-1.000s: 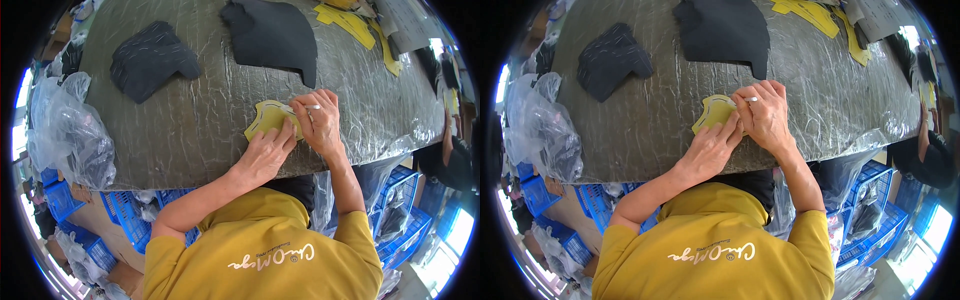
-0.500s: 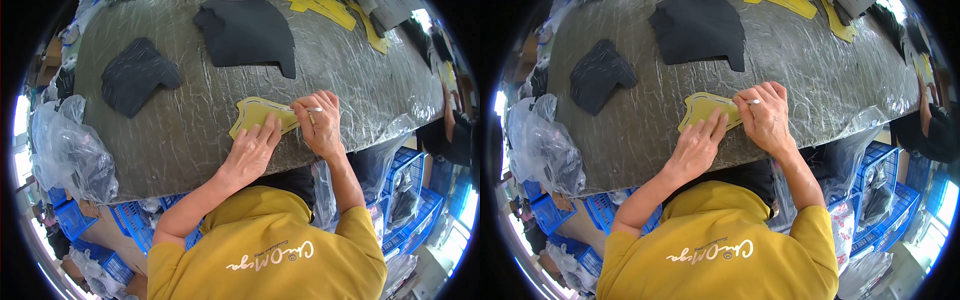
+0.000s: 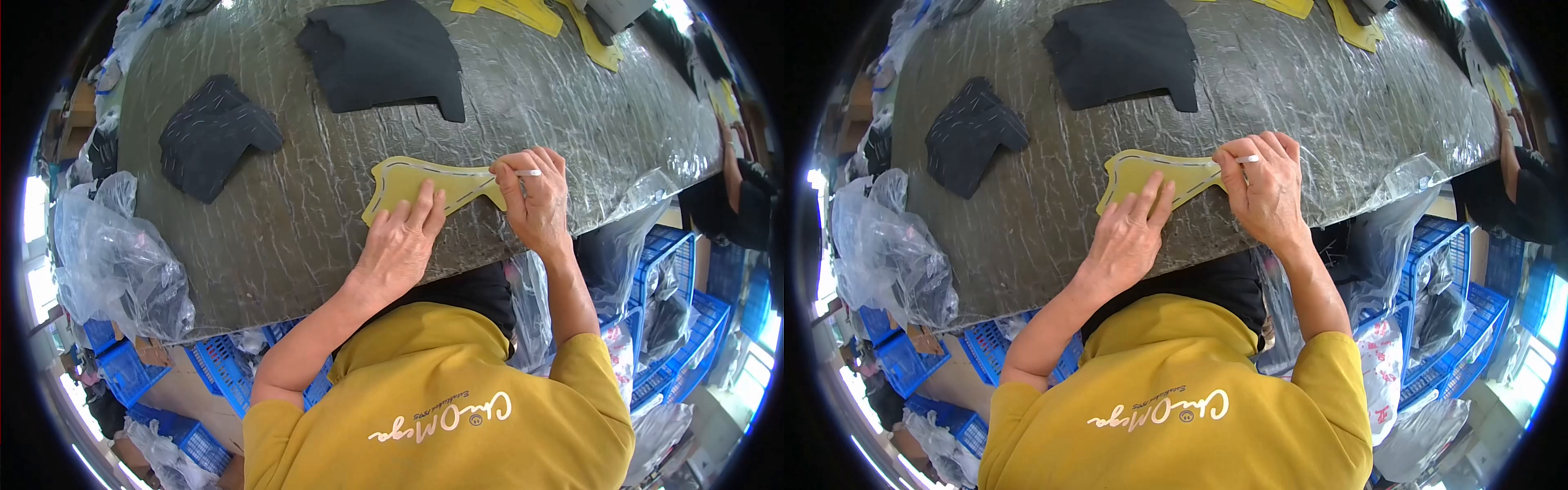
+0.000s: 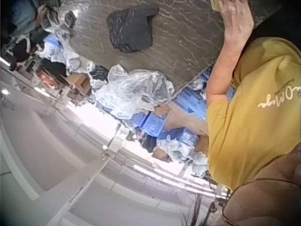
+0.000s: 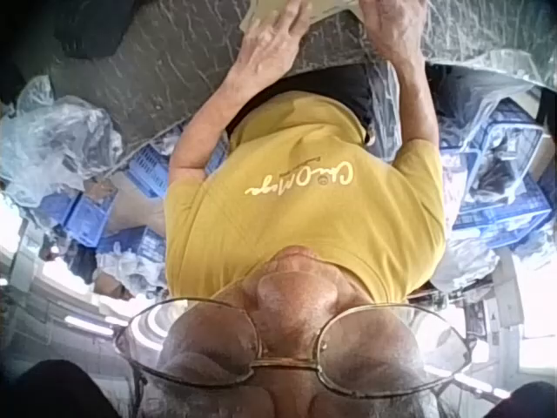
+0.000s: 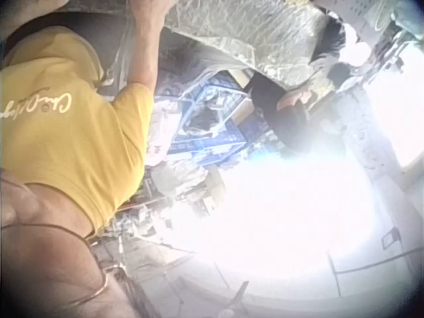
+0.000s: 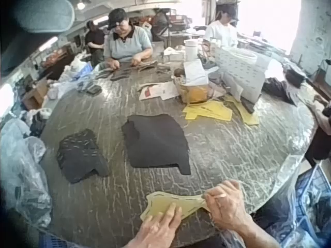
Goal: Tracing a shoe component pattern onto black material with a white marking pen.
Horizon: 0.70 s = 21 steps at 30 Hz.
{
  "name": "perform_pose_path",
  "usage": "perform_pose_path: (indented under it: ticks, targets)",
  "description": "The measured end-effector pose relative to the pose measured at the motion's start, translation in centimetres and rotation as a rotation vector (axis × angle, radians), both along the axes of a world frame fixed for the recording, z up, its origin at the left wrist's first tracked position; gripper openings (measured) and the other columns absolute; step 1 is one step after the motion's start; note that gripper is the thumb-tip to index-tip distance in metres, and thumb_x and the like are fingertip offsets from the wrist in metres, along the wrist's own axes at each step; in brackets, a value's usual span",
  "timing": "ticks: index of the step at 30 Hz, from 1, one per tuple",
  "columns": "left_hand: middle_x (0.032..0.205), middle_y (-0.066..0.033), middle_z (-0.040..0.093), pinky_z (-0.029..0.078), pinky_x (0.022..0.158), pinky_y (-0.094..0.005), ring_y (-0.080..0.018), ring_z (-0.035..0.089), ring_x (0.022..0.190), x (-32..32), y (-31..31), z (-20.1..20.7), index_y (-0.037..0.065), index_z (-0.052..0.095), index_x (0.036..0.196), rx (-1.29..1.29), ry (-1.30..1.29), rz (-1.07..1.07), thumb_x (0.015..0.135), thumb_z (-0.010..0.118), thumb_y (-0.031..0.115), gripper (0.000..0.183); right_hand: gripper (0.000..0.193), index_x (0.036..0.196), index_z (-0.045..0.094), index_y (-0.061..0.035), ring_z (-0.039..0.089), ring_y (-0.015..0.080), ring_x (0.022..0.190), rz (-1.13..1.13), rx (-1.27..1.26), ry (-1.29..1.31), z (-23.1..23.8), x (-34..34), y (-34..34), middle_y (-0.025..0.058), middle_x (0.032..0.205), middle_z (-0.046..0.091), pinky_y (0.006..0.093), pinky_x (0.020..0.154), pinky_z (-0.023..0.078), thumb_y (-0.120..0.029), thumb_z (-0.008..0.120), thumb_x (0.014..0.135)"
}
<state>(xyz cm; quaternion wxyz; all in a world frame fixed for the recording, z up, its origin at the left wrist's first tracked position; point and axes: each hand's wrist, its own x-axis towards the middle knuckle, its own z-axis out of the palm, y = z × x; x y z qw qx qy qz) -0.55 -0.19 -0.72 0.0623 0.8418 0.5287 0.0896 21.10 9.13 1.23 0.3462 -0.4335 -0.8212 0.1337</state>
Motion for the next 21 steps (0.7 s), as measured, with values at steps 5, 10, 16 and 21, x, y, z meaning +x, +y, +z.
perform_pose_path:
  ticks: [5, 10, 16, 21]
  targets:
    - [0.147, -0.0148, 0.044, 0.05, 0.081, -0.0413, -0.0251, 0.06, 0.09, 0.1, 0.0, -0.2, -0.001, 0.049, 0.144, 0.005, -0.018, 0.004, 0.08, 0.068, 0.003, 0.067, 0.006, 0.091, 0.065, -0.0096, 0.061, 0.0254, 0.074, -0.025, 0.016, -0.017, -0.2, 0.8, 0.0, 0.0038, 0.078, 0.065, 0.0402, 0.087, 0.043, -0.012, 0.064, 0.096]
    - [0.147, -0.0147, 0.044, 0.051, 0.08, -0.0409, -0.025, 0.059, 0.09, 0.2, 0.2, -0.2, -0.001, 0.049, 0.144, 0.009, -0.019, -0.002, 0.08, 0.069, 0.002, 0.068, 0.007, 0.091, 0.065, -0.0096, 0.061, 0.0261, 0.077, -0.049, 0.006, -0.055, 0.1, 1.6, 0.1, 0.0041, 0.081, 0.065, 0.0406, 0.088, 0.043, -0.012, 0.063, 0.096]
    - [0.144, -0.0162, 0.047, 0.051, 0.079, -0.041, -0.0258, 0.06, 0.09, -0.1, 0.2, 0.4, -0.001, 0.049, 0.144, 0.004, 0.01, 0.015, 0.081, 0.065, 0.005, 0.065, 0.007, 0.091, 0.064, -0.008, 0.062, 0.0292, 0.087, -0.163, -0.051, 0.037, 0.8, 0.9, 0.8, 0.0091, 0.088, 0.065, 0.0412, 0.089, 0.043, -0.008, 0.06, 0.097]
    - [0.143, -0.0204, 0.049, 0.051, 0.08, -0.0397, -0.0253, 0.061, 0.096, 0.2, -0.3, -0.9, -0.001, 0.052, 0.137, 0.05, -0.025, 0.009, 0.09, 0.055, 0.01, 0.048, 0.015, 0.105, 0.067, -0.0041, 0.065, 0.0389, 0.09, -0.237, -0.264, -0.143, 0.4, 1.2, -0.4, 0.0174, 0.098, 0.065, 0.0451, 0.077, 0.051, -0.015, 0.059, 0.099]
